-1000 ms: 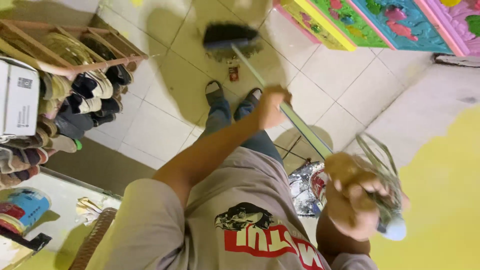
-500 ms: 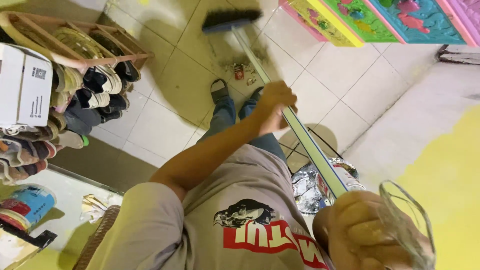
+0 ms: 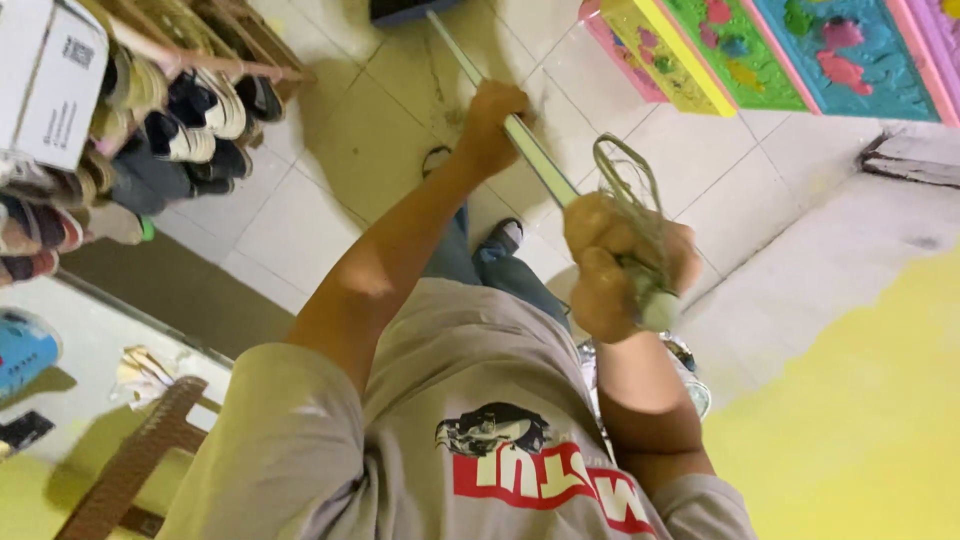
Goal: The person sweeps the tiled floor using a broom, moving debris into a pile and then sweeping it into a corner.
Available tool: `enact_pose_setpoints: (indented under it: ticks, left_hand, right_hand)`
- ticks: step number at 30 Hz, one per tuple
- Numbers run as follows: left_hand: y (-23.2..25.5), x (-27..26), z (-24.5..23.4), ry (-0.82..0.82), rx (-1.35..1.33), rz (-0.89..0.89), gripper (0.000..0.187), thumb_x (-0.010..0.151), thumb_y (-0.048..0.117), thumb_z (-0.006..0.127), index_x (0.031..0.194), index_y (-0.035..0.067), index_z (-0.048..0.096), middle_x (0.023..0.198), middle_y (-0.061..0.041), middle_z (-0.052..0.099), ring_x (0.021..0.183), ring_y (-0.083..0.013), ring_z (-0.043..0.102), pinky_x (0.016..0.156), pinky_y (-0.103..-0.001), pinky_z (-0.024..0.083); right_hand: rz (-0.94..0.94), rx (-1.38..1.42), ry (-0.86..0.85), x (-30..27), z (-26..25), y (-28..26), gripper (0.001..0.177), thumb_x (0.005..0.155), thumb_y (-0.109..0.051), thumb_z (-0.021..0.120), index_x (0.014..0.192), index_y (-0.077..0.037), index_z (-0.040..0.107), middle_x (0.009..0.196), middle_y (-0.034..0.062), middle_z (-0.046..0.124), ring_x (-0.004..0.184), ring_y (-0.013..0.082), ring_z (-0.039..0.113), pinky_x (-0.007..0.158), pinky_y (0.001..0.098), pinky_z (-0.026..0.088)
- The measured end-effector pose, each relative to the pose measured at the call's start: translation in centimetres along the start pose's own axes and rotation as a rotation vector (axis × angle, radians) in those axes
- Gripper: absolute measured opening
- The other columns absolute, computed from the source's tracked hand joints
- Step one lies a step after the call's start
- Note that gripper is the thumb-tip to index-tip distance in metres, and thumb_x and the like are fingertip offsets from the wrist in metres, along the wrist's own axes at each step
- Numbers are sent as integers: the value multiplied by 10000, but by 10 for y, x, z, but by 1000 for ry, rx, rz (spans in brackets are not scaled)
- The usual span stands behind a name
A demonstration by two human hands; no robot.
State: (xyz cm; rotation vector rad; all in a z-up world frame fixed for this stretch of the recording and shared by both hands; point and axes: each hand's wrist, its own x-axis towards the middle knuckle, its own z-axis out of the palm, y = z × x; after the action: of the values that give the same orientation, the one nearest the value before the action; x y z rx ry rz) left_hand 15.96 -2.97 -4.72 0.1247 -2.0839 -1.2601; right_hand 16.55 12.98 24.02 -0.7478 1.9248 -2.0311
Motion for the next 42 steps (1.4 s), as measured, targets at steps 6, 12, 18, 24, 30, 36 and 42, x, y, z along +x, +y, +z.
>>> enact_pose_setpoints:
  ticks: [6,12,18,24,30,36,42]
  left_hand:
    - [87,-75,56,-76,-118,-173,150,725,65,709,728,155,588,750,-73,602,781,-310,584,742,-431,391]
    - [176,-123,90,-161,-167,-214,223,596,107,738,701,154,547,724,-71,543,774,-329,535,727,-433,369]
    - [205,-126,82,-185,-193,-216,183,661,56,698,744,158,570,769,-60,549,825,-335,507,742,-417,373]
    - [212,-93,60,-129,-106,-153,175,657,82,710,719,138,557,739,-72,521,800,-333,496,714,-420,364]
    - [112,-81,41,-34,-54,-35,176,734,102,723,715,108,548,722,-79,544,758,-310,562,750,-434,404]
    - [61,-96,51,-53,-3,-51,174,787,113,695,709,114,540,727,-97,553,751,-332,565,741,-425,419]
    - [166,-159,115,-150,-121,-258,147,759,92,697,759,133,556,763,-84,552,792,-331,538,763,-433,387]
  right_hand:
    - [39,168,45,-64,-64,-50,152,831,9,619,751,35,492,683,120,505,579,234,499,527,380,393]
    - [-30,241,34,-105,-107,-81,167,782,38,608,716,42,455,640,120,466,521,232,453,477,373,349]
    - [-125,194,67,-127,-112,-101,205,748,6,638,672,47,453,584,128,466,470,227,445,423,359,324]
    - [-164,275,152,-128,-105,-113,223,775,-94,687,661,30,539,597,112,522,495,224,480,453,381,431]
    - [-60,-61,44,-120,-83,-54,158,929,36,657,806,69,564,743,164,595,666,297,599,621,370,539]
    - [-56,-58,49,-110,-81,-14,218,898,126,602,764,50,448,755,153,554,626,262,561,608,370,515]
    - [116,352,8,-161,-167,-52,106,865,36,525,775,23,471,682,132,498,612,234,458,590,387,353]
